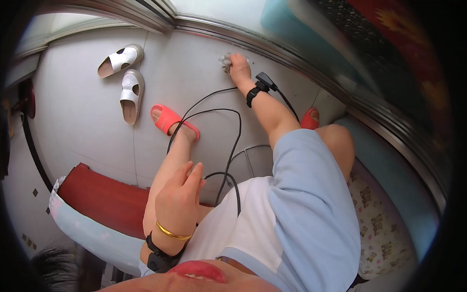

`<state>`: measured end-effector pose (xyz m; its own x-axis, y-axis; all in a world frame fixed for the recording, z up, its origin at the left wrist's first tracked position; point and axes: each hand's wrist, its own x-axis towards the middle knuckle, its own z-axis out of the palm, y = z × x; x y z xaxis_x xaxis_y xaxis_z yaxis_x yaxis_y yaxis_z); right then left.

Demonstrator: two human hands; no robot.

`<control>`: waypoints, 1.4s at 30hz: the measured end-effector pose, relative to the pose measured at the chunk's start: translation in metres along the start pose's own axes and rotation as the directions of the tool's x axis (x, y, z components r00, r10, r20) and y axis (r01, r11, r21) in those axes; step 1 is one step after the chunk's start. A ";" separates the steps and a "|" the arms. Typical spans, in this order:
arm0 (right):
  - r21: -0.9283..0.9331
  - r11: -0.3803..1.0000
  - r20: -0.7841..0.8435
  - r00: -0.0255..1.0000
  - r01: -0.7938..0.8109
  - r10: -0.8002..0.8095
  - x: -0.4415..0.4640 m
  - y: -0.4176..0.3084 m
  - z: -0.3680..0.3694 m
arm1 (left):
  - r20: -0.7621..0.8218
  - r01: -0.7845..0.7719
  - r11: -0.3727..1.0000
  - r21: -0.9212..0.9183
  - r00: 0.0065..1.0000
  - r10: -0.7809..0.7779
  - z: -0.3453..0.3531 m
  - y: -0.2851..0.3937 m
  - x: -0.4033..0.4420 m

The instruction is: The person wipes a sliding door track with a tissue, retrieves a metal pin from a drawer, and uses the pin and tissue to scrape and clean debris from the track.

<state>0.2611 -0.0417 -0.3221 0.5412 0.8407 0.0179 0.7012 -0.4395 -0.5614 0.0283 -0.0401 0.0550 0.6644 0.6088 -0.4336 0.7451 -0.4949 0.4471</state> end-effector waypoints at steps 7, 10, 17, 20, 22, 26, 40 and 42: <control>0.101 0.993 -0.088 0.995 0.055 -0.046 0.036 -0.009 0.019 | 0.069 -0.055 0.998 -0.006 0.996 0.056 0.003 0.001 0.002; 0.024 0.994 -0.048 0.993 0.107 -0.106 0.037 -0.002 0.041 | 0.033 -0.061 0.998 0.005 0.998 0.060 0.006 -0.002 0.005; 0.059 0.986 -0.063 0.986 0.157 -0.153 0.088 -0.050 0.074 | 0.062 0.036 0.999 0.014 0.997 -0.036 0.006 0.002 0.014; 0.045 0.974 0.015 0.975 0.221 -0.222 0.076 -0.029 0.060 | 0.053 0.001 1.000 0.006 0.999 -0.001 0.008 -0.001 0.010; 0.057 0.988 0.022 0.989 0.143 -0.145 0.045 0.000 0.037 | 0.045 -0.023 1.000 0.014 0.999 0.023 0.007 -0.004 0.009; 0.044 0.997 -0.044 0.997 0.068 -0.066 0.032 0.008 0.038 | 0.020 -0.025 1.000 0.017 0.999 0.024 0.004 -0.006 0.013; 0.035 0.999 0.079 0.997 0.021 -0.024 -0.003 0.036 0.010 | 0.070 0.040 0.999 0.037 0.997 -0.043 0.001 0.015 0.014; 0.031 0.999 0.100 0.994 -0.040 0.037 -0.008 0.037 -0.009 | 0.083 0.003 0.997 0.078 0.996 -0.010 0.009 0.018 0.008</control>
<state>0.2864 -0.0677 -0.3356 0.5179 0.8512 -0.0855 0.6640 -0.4630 -0.5871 0.0479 -0.0502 0.0526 0.6595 0.5598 -0.5016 0.7496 -0.5396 0.3833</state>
